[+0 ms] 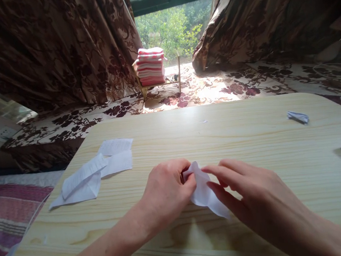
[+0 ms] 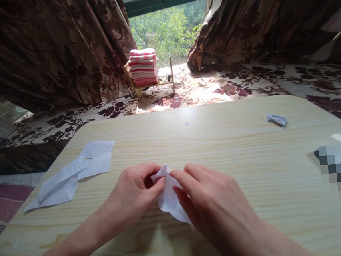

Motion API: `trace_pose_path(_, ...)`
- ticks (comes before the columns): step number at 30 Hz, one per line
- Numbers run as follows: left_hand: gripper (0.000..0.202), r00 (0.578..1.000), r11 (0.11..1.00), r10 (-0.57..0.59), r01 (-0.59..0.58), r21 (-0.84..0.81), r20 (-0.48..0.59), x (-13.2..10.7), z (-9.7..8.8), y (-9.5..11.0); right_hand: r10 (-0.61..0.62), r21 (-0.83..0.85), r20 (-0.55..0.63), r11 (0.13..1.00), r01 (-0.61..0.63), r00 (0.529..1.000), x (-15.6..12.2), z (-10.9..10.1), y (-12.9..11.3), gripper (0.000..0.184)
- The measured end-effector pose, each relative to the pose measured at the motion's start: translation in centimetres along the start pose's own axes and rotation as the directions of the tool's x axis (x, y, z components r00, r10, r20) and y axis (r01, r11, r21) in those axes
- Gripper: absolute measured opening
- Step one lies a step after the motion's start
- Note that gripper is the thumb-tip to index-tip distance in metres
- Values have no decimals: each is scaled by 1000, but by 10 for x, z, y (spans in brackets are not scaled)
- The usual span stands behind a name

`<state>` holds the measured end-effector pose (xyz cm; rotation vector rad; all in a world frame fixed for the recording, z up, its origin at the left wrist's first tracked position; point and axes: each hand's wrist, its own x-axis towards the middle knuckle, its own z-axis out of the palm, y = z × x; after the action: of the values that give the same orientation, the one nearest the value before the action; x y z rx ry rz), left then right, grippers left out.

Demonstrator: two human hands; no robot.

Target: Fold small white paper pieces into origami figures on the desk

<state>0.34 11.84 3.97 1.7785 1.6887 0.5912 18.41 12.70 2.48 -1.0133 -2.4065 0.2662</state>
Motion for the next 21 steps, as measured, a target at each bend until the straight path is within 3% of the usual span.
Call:
trace_pose_path(6,14,1000,999,-15,14,44,16,0,-4,1,-127,-119,79,984,135,989,-3,0,-15,17)
trace_pose_path(14,19,998,984,47,-55,167,50,8,-6,4,-80,-175,177,978,111,981,-9,9,-12,24)
trace_pose_path(21,20,996,991,40,-50,121,82,12,-10,5,-64,-199,230,974,111,971,-10,8,-13,32)
